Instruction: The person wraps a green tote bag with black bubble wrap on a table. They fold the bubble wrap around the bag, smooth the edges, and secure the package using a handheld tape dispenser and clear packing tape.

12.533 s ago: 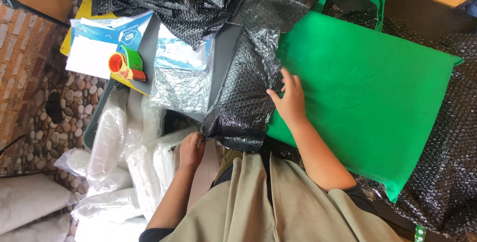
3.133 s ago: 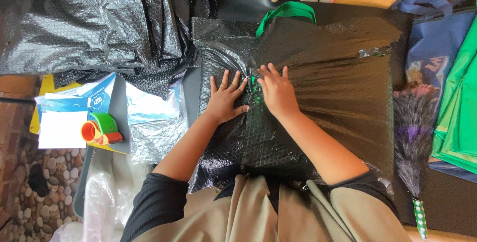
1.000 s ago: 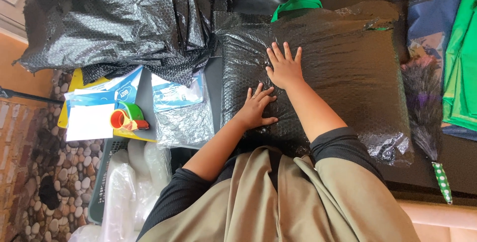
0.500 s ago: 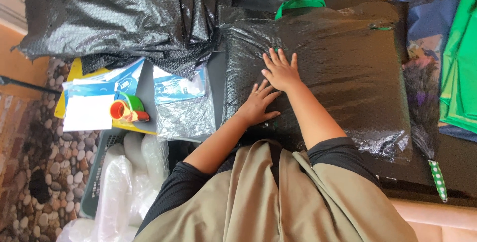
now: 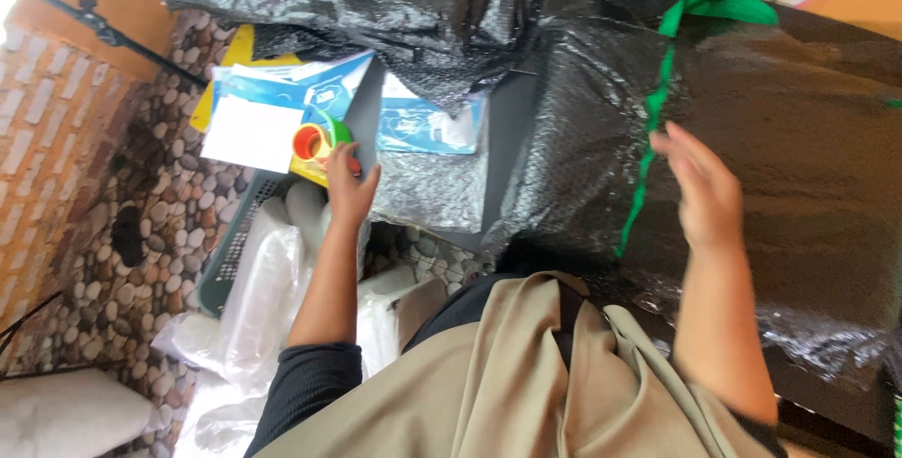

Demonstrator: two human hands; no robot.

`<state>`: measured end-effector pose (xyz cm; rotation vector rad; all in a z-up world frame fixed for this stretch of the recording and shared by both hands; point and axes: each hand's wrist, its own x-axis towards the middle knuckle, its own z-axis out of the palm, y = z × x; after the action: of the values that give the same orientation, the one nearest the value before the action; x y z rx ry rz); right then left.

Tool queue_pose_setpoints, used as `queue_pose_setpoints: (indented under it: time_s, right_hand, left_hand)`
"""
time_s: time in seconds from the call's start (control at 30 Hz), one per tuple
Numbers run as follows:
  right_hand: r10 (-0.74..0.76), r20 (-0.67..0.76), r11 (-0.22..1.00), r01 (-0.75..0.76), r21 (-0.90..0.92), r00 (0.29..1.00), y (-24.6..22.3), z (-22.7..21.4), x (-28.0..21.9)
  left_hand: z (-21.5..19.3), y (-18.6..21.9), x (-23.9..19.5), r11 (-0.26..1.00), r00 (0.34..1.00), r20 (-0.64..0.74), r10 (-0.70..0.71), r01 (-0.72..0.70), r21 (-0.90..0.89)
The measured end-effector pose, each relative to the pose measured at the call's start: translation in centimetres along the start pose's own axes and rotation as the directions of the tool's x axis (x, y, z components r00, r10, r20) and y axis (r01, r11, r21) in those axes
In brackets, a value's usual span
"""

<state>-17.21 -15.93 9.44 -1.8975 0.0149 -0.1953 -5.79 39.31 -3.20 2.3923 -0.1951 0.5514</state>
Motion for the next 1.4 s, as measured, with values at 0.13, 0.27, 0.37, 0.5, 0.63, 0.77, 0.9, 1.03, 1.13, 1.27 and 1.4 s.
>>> queue_pose_setpoints:
  time_s: [0.13,0.27,0.37,0.5,0.63,0.77,0.9,1.03,1.13,1.27,1.4]
  right_hand:
    - [0.118,0.045,0.791,-0.122,0.6,0.992,1.7,-1.6,-6.6]
    - [0.272,-0.068,0.833,-0.199,0.517,0.96,3.1,-1.6,-9.7]
    - [0.36,-0.157,0.785,-0.207,0.583,0.92,2.8,-0.8,-11.2]
    - [0.35,-0.153,0.76,-0.185,0.623,0.924,3.3,0.0,-13.2]
    - [0.388,-0.141,0.758,-0.229,0.61,0.911,3.3,-0.2,-14.5]
    - [0.377,-0.13,0.774,-0.235,0.588,0.917,2.4,-0.4,-14.2]
    - [0.286,-0.063,0.832,-0.215,0.512,0.956,0.9,1.3,-10.8]
    - [0.012,-0.043,0.948,0.002,0.319,0.999,-2.2,6.6,-5.5]
    - [-0.186,0.111,0.968,0.163,0.189,0.976,-8.1,11.1,-3.6]
    - [-0.276,0.272,0.961,0.261,0.091,0.922,-10.6,12.1,-4.1]
    - [-0.187,0.268,0.956,0.111,0.273,0.945,-4.3,11.1,-6.0]
  left_hand:
    - [-5.4,-3.5,2.6,0.959,0.982,0.091,-0.167,0.14,0.245]
    - [-5.5,-7.3,4.7,0.807,0.926,0.306,-0.221,-0.002,0.591]
    - [-4.6,-8.4,6.7,0.769,0.772,0.374,-0.514,0.222,0.599]
    - [-3.3,-7.1,6.5,0.619,0.509,0.409,-0.757,0.36,0.698]
    - [-3.9,-6.9,5.2,0.599,0.661,0.354,-0.662,0.183,0.78]
    - [-6.0,-8.2,4.0,0.709,0.813,0.378,-0.442,0.058,0.703]
    - [-8.6,-3.8,3.0,0.88,0.921,0.292,-0.258,0.098,0.465]
    - [-10.0,8.4,-0.1,0.979,0.983,0.186,-0.004,0.042,-0.2]
    - [-12.1,21.2,-1.0,0.81,0.937,0.343,-0.072,0.255,-0.529]
    - [-6.9,26.5,-4.7,0.486,0.83,0.557,-0.005,0.489,-0.724]
    - [-4.2,29.4,-6.4,0.697,0.856,0.514,0.049,0.339,-0.631]
